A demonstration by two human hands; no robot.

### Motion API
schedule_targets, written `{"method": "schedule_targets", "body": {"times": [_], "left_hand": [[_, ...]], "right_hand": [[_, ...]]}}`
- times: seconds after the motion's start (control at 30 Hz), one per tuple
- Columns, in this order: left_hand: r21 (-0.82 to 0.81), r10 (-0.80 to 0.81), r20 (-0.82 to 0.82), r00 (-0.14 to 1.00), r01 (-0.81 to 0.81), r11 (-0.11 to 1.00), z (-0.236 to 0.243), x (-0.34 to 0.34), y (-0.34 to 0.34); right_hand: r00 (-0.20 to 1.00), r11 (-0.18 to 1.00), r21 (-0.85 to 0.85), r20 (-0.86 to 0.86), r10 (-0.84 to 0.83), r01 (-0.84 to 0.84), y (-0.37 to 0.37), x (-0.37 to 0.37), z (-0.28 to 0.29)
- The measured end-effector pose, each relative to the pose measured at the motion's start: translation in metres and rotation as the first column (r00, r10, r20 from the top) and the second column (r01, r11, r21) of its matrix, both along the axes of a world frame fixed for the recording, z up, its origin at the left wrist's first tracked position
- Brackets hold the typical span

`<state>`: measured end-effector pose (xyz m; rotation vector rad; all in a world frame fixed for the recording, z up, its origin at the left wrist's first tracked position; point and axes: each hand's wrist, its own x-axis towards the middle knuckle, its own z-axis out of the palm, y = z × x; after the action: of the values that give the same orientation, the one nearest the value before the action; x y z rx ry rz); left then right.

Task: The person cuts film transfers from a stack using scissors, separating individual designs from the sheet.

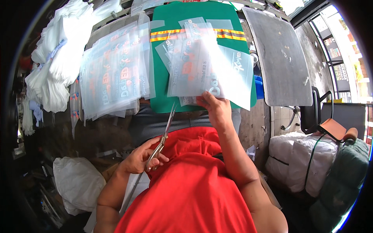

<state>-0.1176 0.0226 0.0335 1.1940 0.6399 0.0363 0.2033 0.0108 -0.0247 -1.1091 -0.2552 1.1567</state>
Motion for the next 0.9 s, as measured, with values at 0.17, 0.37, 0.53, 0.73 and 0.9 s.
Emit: {"method": "schedule_targets", "body": {"times": [0.17, 0.37, 0.53, 0.73, 0.9], "left_hand": [[-0.341, 0.135, 0.044, 0.99, -0.112, 0.933, 0.0, 0.02, -0.014], [-0.248, 0.311, -0.098, 0.945, -0.325, 0.912, -0.025, 0.014, -0.035], [-0.092, 0.183, -0.135, 0.974, -0.196, 0.976, -0.02, 0.017, -0.027], [0.338, 0.124, -0.358, 0.926, 0.005, 0.941, -0.018, 0.019, -0.02], [0.63, 0.17, -0.428, 0.888, 0.159, 0.76, -0.018, 0.023, -0.018]], "right_hand": [[0.999, 1.0, 0.007, -0.033, -0.029, 0.029, 0.005, -0.004, 0.004], [0.998, 0.999, -0.014, -0.038, -0.047, 0.046, 0.004, -0.003, -0.006], [0.998, 0.999, -0.016, -0.033, -0.052, 0.051, 0.004, -0.005, -0.009], [0.999, 0.999, -0.03, -0.03, -0.037, 0.036, 0.004, -0.004, -0.012], [0.998, 0.999, -0.018, -0.054, -0.028, 0.027, 0.002, -0.001, -0.017]]}}
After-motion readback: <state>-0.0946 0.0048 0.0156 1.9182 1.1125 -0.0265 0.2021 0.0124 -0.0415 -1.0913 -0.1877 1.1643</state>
